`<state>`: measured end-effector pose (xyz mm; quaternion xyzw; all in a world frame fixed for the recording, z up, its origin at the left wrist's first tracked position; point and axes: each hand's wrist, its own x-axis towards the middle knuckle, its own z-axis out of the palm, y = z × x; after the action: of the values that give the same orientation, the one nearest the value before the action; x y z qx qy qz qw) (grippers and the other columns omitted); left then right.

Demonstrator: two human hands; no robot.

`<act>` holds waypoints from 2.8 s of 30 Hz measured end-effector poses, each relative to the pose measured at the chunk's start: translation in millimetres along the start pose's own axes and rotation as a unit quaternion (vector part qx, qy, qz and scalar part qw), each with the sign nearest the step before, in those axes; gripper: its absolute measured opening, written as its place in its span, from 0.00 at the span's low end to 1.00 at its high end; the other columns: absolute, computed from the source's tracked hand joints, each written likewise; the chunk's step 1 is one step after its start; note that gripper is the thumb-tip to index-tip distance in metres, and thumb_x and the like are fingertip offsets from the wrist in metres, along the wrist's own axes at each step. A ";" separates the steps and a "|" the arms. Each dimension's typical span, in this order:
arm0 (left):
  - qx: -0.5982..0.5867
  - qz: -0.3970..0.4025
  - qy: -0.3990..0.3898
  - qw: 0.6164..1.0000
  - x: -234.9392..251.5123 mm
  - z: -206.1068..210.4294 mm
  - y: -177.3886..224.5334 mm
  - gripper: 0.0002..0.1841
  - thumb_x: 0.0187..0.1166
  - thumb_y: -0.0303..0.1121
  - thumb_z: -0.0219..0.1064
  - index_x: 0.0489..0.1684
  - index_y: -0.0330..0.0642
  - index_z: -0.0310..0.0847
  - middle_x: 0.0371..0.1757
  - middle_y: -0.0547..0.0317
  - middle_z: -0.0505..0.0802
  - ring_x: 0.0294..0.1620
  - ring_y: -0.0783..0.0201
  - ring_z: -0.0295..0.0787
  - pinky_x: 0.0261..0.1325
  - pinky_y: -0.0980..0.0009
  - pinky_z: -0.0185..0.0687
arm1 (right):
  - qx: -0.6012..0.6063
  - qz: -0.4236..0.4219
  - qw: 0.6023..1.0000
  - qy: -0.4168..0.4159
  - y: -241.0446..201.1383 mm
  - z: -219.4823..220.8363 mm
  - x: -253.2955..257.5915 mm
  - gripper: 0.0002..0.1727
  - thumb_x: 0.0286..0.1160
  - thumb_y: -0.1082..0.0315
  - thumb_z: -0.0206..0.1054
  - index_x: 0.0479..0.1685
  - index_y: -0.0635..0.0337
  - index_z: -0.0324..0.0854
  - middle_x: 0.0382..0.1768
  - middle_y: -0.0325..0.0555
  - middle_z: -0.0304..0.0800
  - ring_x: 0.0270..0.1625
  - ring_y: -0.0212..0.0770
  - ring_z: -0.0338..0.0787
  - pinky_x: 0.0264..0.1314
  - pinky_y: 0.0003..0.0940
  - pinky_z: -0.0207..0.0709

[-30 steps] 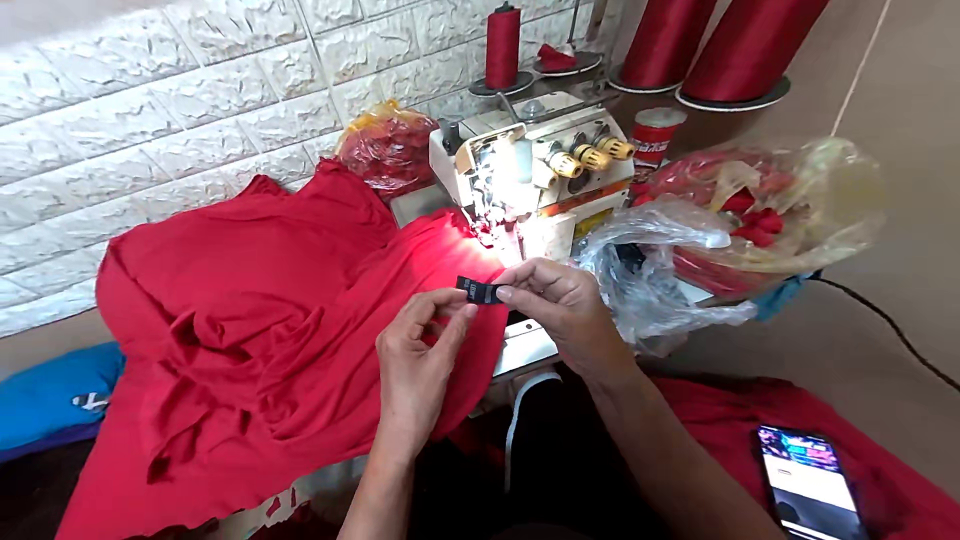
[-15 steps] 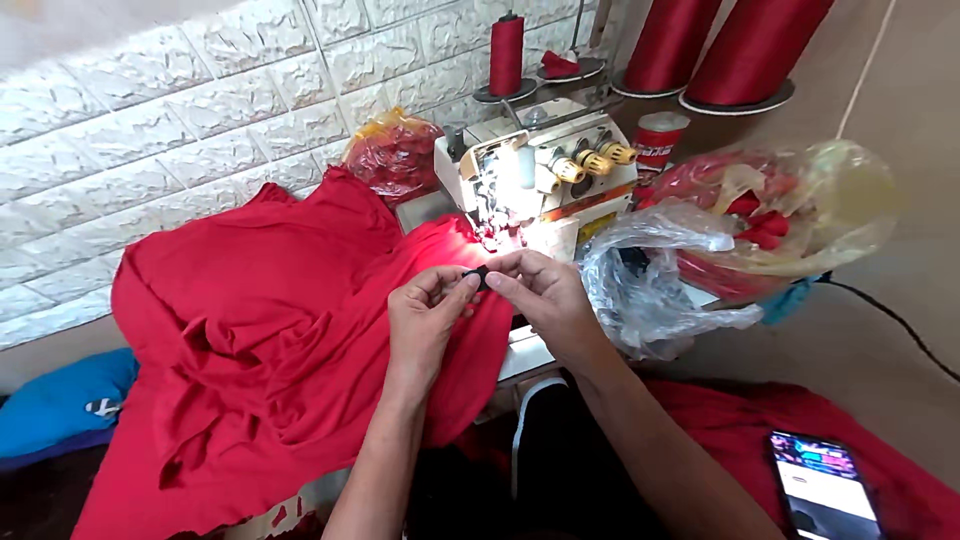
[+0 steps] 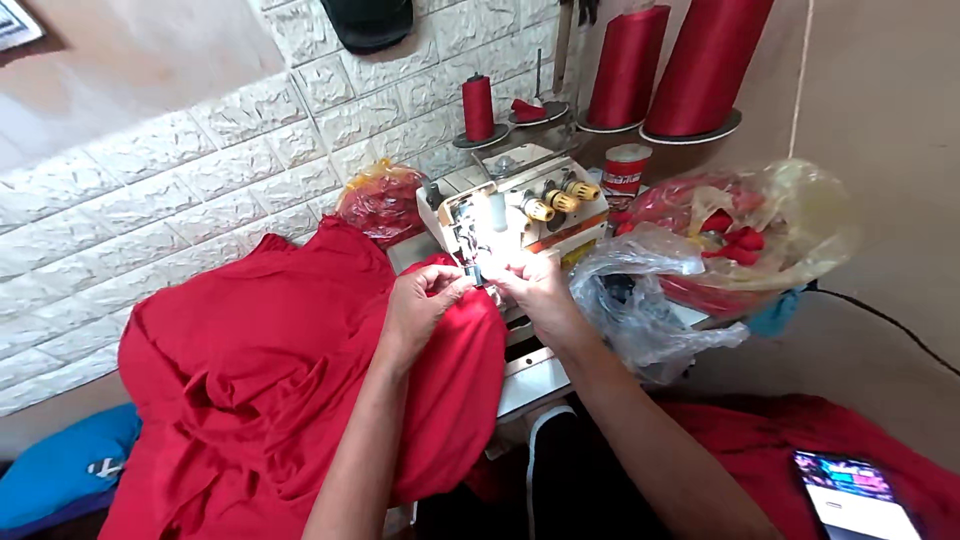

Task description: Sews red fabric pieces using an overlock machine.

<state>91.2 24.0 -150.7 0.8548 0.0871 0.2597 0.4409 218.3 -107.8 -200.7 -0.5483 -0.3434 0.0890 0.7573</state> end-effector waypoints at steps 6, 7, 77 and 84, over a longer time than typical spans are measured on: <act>-0.015 -0.006 0.041 0.999 5.3 7.6 -7.4 0.04 0.80 0.28 0.71 0.40 0.38 0.91 0.29 0.61 0.91 0.26 0.74 0.83 0.32 0.77 0.79 | -0.031 -0.017 0.999 -0.017 3.0 5.3 2.1 0.07 0.80 0.68 0.70 0.36 0.60 0.88 0.23 0.37 0.87 0.22 0.27 0.81 0.27 0.24 0.77; -0.027 -0.014 0.046 0.998 5.1 8.1 -7.0 0.04 0.80 0.28 0.71 0.40 0.38 0.91 0.29 0.62 0.91 0.26 0.74 0.83 0.33 0.77 0.79 | -0.041 -0.010 0.999 -0.010 3.4 5.6 2.0 0.09 0.82 0.67 0.68 0.35 0.60 0.87 0.22 0.37 0.85 0.22 0.27 0.79 0.27 0.24 0.75; 0.289 0.198 0.099 0.932 -19.0 29.2 -36.6 0.22 0.76 0.49 0.73 0.61 0.44 0.85 0.59 0.52 0.90 0.62 0.51 0.84 0.61 0.49 0.75 | -0.158 -0.030 0.987 -0.014 7.1 -6.4 -4.6 0.08 0.69 0.68 0.76 0.23 0.56 0.86 0.19 0.37 0.83 0.20 0.30 0.78 0.23 0.28 0.70; 0.309 0.232 0.115 0.915 -19.4 32.8 -41.0 0.16 0.77 0.46 0.73 0.54 0.48 0.91 0.63 0.50 0.88 0.63 0.50 0.83 0.62 0.51 0.75 | -0.224 -0.042 0.973 -0.016 5.1 -4.4 -4.1 0.11 0.66 0.65 0.72 0.19 0.52 0.80 0.16 0.37 0.77 0.17 0.32 0.73 0.20 0.32 0.65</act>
<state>95.1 17.8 -206.2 0.9088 0.0120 0.4115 0.0686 219.2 -111.4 -207.7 -0.6876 -0.3895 -0.0137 0.6126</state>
